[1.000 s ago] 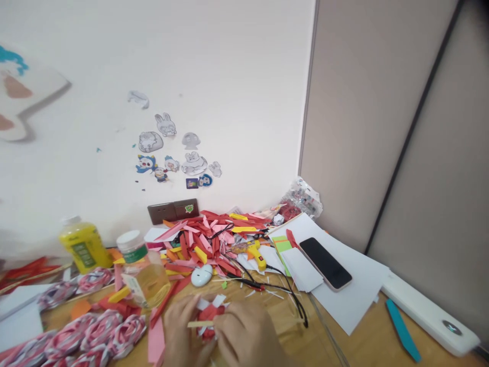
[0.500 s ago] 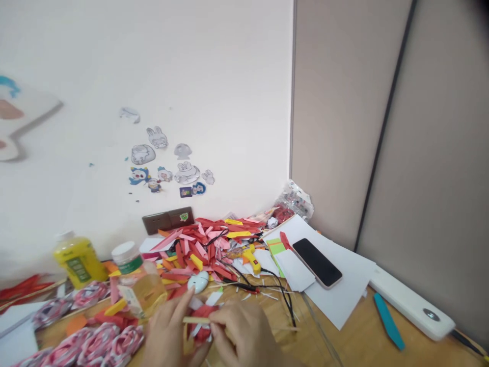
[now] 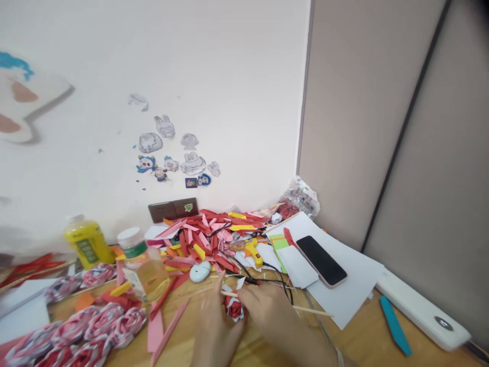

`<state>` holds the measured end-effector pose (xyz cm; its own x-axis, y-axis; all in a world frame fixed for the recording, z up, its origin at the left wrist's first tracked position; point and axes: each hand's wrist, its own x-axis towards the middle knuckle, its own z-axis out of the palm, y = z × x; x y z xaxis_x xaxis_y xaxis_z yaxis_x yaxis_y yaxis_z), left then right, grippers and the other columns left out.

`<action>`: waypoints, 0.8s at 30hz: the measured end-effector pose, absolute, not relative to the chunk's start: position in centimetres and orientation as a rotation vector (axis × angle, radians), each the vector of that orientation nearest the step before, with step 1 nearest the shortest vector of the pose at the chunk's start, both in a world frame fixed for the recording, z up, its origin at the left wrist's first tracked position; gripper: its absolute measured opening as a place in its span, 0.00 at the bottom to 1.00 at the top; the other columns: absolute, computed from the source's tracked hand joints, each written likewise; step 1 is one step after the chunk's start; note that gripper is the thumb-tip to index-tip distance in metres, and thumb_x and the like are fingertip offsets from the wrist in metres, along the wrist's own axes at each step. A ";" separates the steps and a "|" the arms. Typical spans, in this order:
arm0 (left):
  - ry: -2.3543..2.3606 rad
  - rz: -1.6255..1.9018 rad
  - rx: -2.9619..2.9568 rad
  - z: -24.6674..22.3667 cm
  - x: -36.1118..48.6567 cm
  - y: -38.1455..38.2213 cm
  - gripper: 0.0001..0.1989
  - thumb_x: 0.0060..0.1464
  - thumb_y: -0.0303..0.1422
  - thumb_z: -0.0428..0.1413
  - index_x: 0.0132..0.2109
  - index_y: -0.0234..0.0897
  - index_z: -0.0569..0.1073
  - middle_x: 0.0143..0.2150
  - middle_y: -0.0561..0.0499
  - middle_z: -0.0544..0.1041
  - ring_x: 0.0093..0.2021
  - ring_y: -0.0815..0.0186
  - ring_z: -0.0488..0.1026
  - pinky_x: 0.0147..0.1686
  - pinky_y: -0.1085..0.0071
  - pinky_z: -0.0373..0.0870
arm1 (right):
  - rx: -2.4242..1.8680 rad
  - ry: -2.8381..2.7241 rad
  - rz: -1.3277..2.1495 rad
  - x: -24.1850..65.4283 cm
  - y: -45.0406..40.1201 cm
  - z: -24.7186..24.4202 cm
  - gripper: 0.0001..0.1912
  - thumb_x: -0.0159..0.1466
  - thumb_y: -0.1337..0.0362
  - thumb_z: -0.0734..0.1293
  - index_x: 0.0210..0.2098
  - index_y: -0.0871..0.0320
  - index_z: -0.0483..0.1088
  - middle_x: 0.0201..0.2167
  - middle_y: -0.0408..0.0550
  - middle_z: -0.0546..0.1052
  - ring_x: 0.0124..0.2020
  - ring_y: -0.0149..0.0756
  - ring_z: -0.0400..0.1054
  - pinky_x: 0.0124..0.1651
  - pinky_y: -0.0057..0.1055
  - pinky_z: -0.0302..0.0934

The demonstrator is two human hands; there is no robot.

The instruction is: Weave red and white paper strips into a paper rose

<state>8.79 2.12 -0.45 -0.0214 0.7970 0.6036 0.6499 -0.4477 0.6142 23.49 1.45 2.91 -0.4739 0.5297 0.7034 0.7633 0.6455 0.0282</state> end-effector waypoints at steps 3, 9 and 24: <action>1.556 1.344 2.118 -1.3 8.6 1.8 0.34 0.45 0.33 0.56 0.60 0.33 0.57 0.45 0.41 0.74 0.43 0.53 0.74 0.41 0.55 0.72 | -1.079 -2.189 -0.290 23.5 1.4 2.2 0.12 0.68 0.66 0.54 0.31 0.57 0.65 0.21 0.42 0.72 0.21 0.32 0.66 0.24 0.28 0.49; 1.541 1.281 2.179 -1.9 8.5 1.6 0.33 0.48 0.35 0.56 0.60 0.34 0.55 0.39 0.44 0.75 0.38 0.54 0.74 0.37 0.56 0.72 | -1.138 -2.200 -0.276 23.8 1.3 1.6 0.15 0.68 0.68 0.54 0.29 0.58 0.67 0.23 0.44 0.71 0.23 0.31 0.65 0.27 0.26 0.52; 1.516 1.322 2.620 -2.2 8.0 2.0 0.29 0.50 0.35 0.55 0.58 0.31 0.57 0.40 0.40 0.75 0.40 0.52 0.74 0.40 0.53 0.70 | -1.120 -2.076 0.192 24.1 0.8 2.5 0.07 0.64 0.69 0.60 0.31 0.57 0.67 0.27 0.42 0.73 0.29 0.30 0.66 0.30 0.24 0.53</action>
